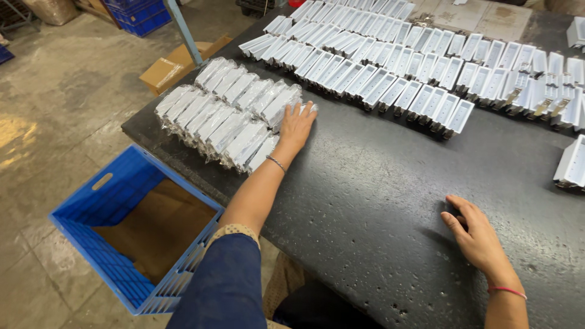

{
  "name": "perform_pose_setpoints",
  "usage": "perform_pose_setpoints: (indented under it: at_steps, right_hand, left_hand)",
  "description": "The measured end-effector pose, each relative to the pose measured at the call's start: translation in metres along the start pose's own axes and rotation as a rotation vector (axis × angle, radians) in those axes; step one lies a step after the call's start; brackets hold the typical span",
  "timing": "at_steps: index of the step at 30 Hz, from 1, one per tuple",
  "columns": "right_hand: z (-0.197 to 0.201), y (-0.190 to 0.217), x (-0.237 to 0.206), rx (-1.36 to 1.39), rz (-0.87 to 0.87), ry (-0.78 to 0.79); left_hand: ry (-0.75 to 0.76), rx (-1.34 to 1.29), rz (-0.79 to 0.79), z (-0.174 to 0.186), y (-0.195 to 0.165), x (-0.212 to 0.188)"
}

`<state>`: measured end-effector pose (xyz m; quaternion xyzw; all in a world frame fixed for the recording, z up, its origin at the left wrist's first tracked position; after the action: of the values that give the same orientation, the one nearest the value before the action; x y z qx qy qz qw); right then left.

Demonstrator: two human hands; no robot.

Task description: The person repeatedly wraps individual white rectangular components in clear plastic bags. They pick up a component, place it in a bag, fold the bag around it, and set the wrapped unit aside. The process is repeated multiple times across the table.

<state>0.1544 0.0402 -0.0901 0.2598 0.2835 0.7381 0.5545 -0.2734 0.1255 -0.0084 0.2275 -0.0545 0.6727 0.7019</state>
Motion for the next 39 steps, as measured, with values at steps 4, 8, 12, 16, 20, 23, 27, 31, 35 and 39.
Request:
perform_pose_setpoints:
  at_steps: [4, 8, 12, 16, 20, 23, 27, 31, 35, 39]
  right_hand:
    - [0.0, -0.003, 0.0, -0.023, 0.017, -0.005]
    - [-0.003, -0.012, 0.002, -0.047, 0.067, -0.004]
    - [-0.006, -0.017, 0.009, -0.086, 0.119, -0.008]
    - [-0.003, -0.011, 0.007, -0.082, 0.166, -0.046]
    - [0.007, -0.007, 0.001, 0.072, 0.034, -0.177]
    - [0.014, -0.016, -0.002, 0.32, -0.121, -0.276]
    - [0.024, -0.024, 0.001, 0.281, -0.107, -0.389]
    - [0.021, -0.032, 0.001, 0.495, -0.133, -0.377]
    - [0.019, -0.03, -0.001, 0.513, -0.118, -0.39]
    - [0.015, -0.039, 0.0, 0.562, -0.113, -0.367]
  left_hand:
    - [0.035, -0.003, -0.002, -0.004, 0.004, 0.003]
    - [-0.052, 0.021, 0.054, -0.003, -0.003, 0.005]
    - [0.008, -0.031, 0.119, -0.016, -0.061, -0.005]
    - [-0.143, -0.588, 0.008, -0.013, -0.168, -0.024]
    - [-0.137, -1.331, 0.065, -0.007, -0.261, -0.034]
    - [-0.173, -1.517, 0.076, 0.006, -0.311, -0.045]
    - [-0.102, -1.299, -0.158, 0.019, -0.328, -0.053]
    - [0.08, -1.499, -0.137, 0.007, -0.325, -0.039]
    - [0.134, -1.601, -0.091, -0.008, -0.326, -0.035]
    - [-0.34, -1.121, -0.073, -0.003, -0.259, -0.012]
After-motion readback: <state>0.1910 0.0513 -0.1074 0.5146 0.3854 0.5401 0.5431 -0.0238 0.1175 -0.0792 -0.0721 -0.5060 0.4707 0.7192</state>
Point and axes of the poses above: each hand's wrist, its own x-axis towards the middle knuckle, its own z-axis out of the back of the hand, y = z × x, the point moved 5 cm from there along x, towards the middle knuckle, and after that the axes turned 2 degrees about y, right-handed, at the moved point
